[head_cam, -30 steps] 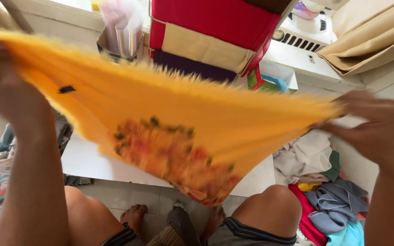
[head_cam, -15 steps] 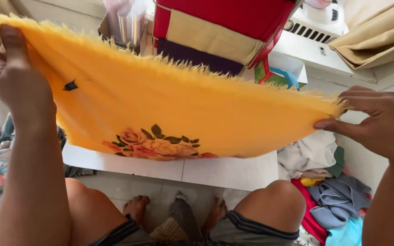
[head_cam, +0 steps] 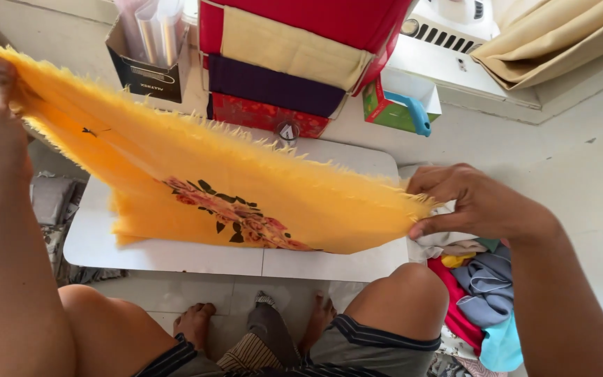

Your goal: The person unfolds a yellow floral scarf on a white table and smooths it out by hand. They then use a lint roller to clean the surface of the scarf and fold it into a neat rectangle.

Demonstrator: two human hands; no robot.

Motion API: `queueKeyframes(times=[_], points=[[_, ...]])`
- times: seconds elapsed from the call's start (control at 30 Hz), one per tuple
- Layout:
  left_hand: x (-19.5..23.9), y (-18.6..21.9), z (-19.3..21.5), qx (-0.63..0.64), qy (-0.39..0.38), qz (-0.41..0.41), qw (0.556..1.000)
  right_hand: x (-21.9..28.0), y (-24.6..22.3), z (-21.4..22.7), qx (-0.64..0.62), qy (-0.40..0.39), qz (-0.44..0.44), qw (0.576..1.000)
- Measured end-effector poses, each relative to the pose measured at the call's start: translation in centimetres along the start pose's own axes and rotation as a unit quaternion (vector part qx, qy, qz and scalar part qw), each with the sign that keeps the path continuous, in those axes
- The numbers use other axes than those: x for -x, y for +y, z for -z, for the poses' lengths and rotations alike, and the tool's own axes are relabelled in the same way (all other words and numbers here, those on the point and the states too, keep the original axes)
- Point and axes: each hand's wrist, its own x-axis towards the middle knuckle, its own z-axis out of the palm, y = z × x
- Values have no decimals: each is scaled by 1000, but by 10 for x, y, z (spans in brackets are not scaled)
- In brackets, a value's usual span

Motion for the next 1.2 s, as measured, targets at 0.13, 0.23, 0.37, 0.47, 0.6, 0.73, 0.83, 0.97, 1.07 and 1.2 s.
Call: queueKeyframes(times=[0.13,0.23,0.37,0.47,0.6,0.73,0.83,0.97,1.07,1.2], points=[[-2,-7,-1,6,5,13,1000,3,9,-13,20,1,68,997],[1,4,0,-7,-15,-3,1000,3,0,-22,-12,12,153,988],[1,2,1,6,-27,-27,999,0,-13,-33,-50,11,230,972],[-1,3,2,18,-20,-30,999,4,-21,-40,-27,24,244,969],[-4,-6,3,27,-15,-38,999,8,-38,-46,-44,-1,288,957],[-4,-4,1,101,-17,58,993,4,-56,-46,-117,-73,282,949],[-5,-9,4,79,2,40,996,1,-51,-40,-32,-69,266,961],[-4,-10,10,53,9,-1,999,5,-39,-32,45,0,227,973],[-6,-27,16,35,19,-9,999,7,-29,-28,63,23,218,974],[-5,-26,14,-2,38,-6,999,14,-5,-24,65,39,119,990]])
